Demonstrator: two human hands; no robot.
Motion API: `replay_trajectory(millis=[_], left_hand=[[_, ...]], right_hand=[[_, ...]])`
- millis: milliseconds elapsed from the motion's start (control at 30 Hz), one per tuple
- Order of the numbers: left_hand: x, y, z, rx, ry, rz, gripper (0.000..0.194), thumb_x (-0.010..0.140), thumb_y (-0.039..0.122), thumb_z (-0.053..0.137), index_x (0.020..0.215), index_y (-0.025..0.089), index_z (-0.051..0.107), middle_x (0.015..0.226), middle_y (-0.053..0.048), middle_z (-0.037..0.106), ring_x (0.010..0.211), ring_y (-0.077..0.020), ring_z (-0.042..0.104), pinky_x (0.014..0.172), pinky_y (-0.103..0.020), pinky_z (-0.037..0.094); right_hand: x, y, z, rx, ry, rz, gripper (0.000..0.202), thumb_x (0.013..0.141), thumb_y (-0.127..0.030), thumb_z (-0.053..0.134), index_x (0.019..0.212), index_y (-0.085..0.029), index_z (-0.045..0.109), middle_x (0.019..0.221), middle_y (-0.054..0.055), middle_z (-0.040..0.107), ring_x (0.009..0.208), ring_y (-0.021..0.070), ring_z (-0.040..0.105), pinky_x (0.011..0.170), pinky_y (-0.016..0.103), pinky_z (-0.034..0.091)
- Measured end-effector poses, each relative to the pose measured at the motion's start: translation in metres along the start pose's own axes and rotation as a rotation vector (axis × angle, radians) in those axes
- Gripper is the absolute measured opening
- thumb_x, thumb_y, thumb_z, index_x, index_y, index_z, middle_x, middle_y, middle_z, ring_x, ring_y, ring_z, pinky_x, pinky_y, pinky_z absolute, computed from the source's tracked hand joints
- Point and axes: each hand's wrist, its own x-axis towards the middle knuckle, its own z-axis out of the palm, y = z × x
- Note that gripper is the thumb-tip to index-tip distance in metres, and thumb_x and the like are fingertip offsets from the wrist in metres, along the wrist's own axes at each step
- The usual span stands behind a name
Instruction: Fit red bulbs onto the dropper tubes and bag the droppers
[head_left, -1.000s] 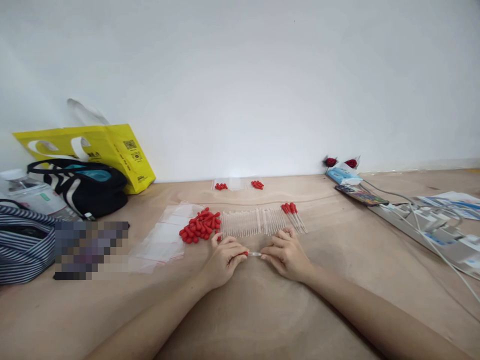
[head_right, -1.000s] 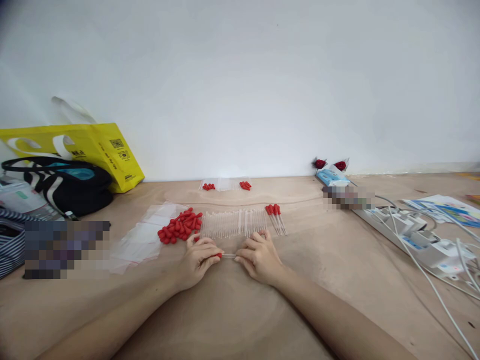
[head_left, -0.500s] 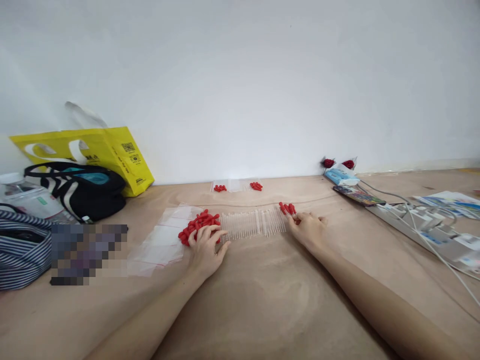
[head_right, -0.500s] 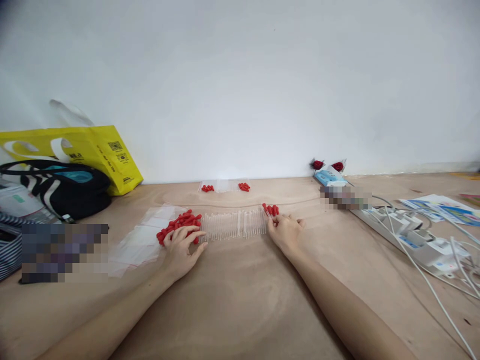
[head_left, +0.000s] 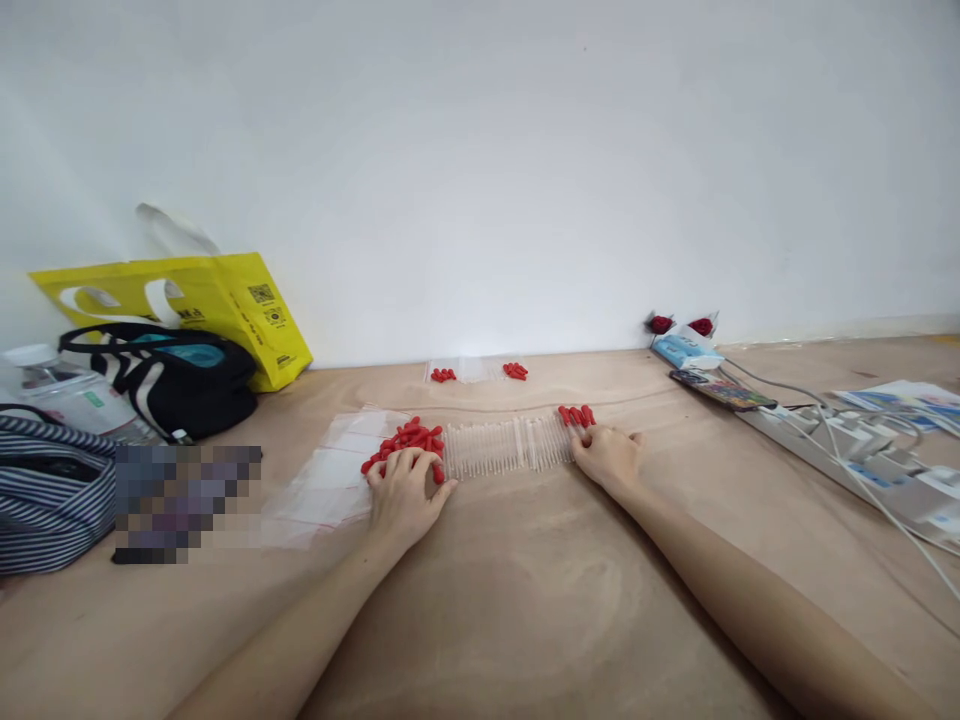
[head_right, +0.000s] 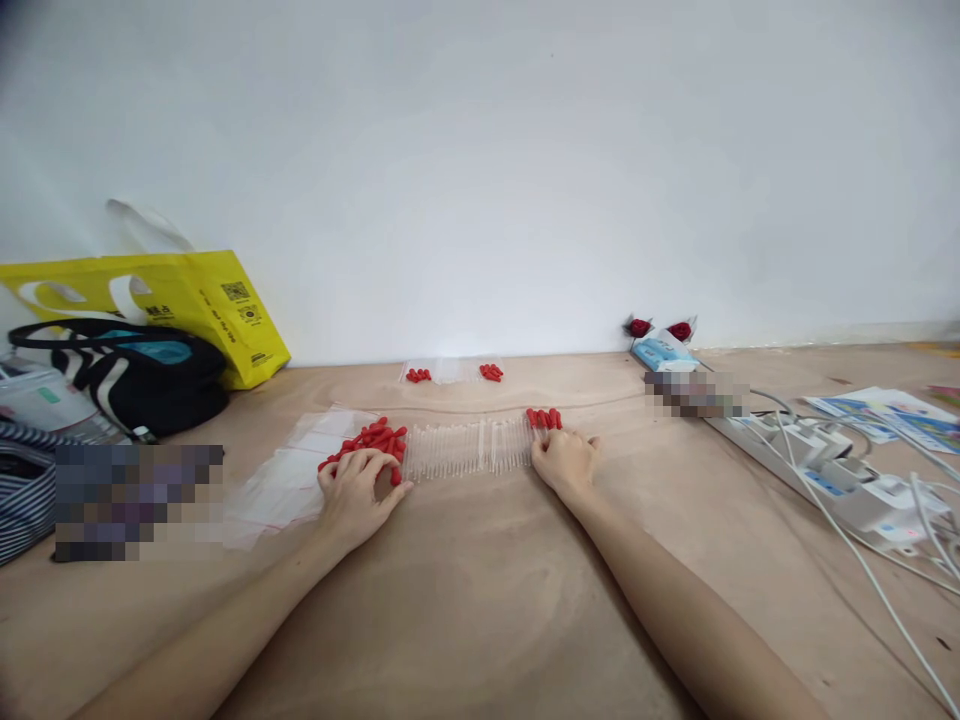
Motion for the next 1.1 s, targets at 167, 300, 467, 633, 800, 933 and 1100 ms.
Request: replay_trajectory(millis=[167,300,467,633,800,933,1100], left_hand=[[0.000,-0.002,0.000,0.005,0.011,0.016,0.017,0.070,0.036,0.062,0.081,0.023,0.056,0.095,-0.004,0.059,0.093,-0.0244,0.049,0.084,-0.043,0.027],[0.001,-0.004,0.000,0.002,0.033,0.019,0.021,0.070,0.035,0.062,0.087,0.024,0.057,0.098,-0.005,0.058,0.095,-0.0248,0.049,0.085,-0.043,0.026],[0.001,-0.005,0.000,-0.012,0.037,0.022,0.018,0.067,0.036,0.065,0.079,0.023,0.060,0.099,-0.006,0.058,0.098,-0.0262,0.048,0.085,-0.045,0.025],[0.002,-0.005,0.001,0.003,0.052,0.059,0.017,0.068,0.037,0.065,0.073,0.022,0.060,0.099,-0.007,0.057,0.098,-0.0265,0.048,0.087,-0.047,0.023],[0.002,-0.007,0.004,0.015,0.046,0.082,0.019,0.071,0.038,0.062,0.083,0.023,0.062,0.102,-0.008,0.058,0.101,-0.0269,0.047,0.089,-0.048,0.023],[0.002,-0.008,0.005,0.019,0.041,0.078,0.017,0.072,0.038,0.061,0.081,0.024,0.062,0.103,-0.008,0.058,0.102,-0.0272,0.047,0.089,-0.049,0.022],[0.001,-0.007,0.006,0.014,0.042,0.060,0.015,0.071,0.038,0.061,0.080,0.025,0.062,0.102,-0.007,0.058,0.102,-0.0266,0.046,0.090,-0.049,0.022]], right_hand=[[-0.001,0.004,-0.002,0.006,0.018,-0.023,0.034,0.077,-0.035,0.040,0.064,-0.020,0.067,0.071,0.008,0.067,0.077,0.0245,0.059,0.077,0.040,0.026],[0.000,0.010,-0.002,0.014,0.033,-0.019,0.034,0.077,-0.038,0.040,0.064,-0.020,0.066,0.069,0.007,0.067,0.075,0.0234,0.059,0.075,0.039,0.026],[0.002,0.010,-0.001,0.052,0.075,-0.041,0.031,0.077,-0.041,0.042,0.069,-0.019,0.063,0.076,0.005,0.067,0.076,0.0214,0.058,0.075,0.037,0.026],[0.002,0.003,0.000,0.075,0.103,-0.140,0.024,0.076,-0.036,0.046,0.075,-0.020,0.064,0.084,0.004,0.067,0.080,0.0197,0.057,0.074,0.034,0.025],[0.005,-0.002,0.000,0.070,0.053,-0.168,0.025,0.077,-0.032,0.044,0.076,-0.023,0.067,0.081,0.004,0.067,0.082,0.0200,0.056,0.073,0.034,0.025],[0.010,0.001,0.001,0.087,0.066,-0.092,0.027,0.078,-0.036,0.045,0.083,-0.022,0.067,0.086,0.006,0.067,0.085,0.0218,0.056,0.077,0.037,0.026],[0.015,0.007,0.003,0.048,0.016,0.001,0.032,0.076,-0.045,0.046,0.082,-0.020,0.066,0.087,0.009,0.066,0.084,0.0250,0.057,0.081,0.043,0.026]])
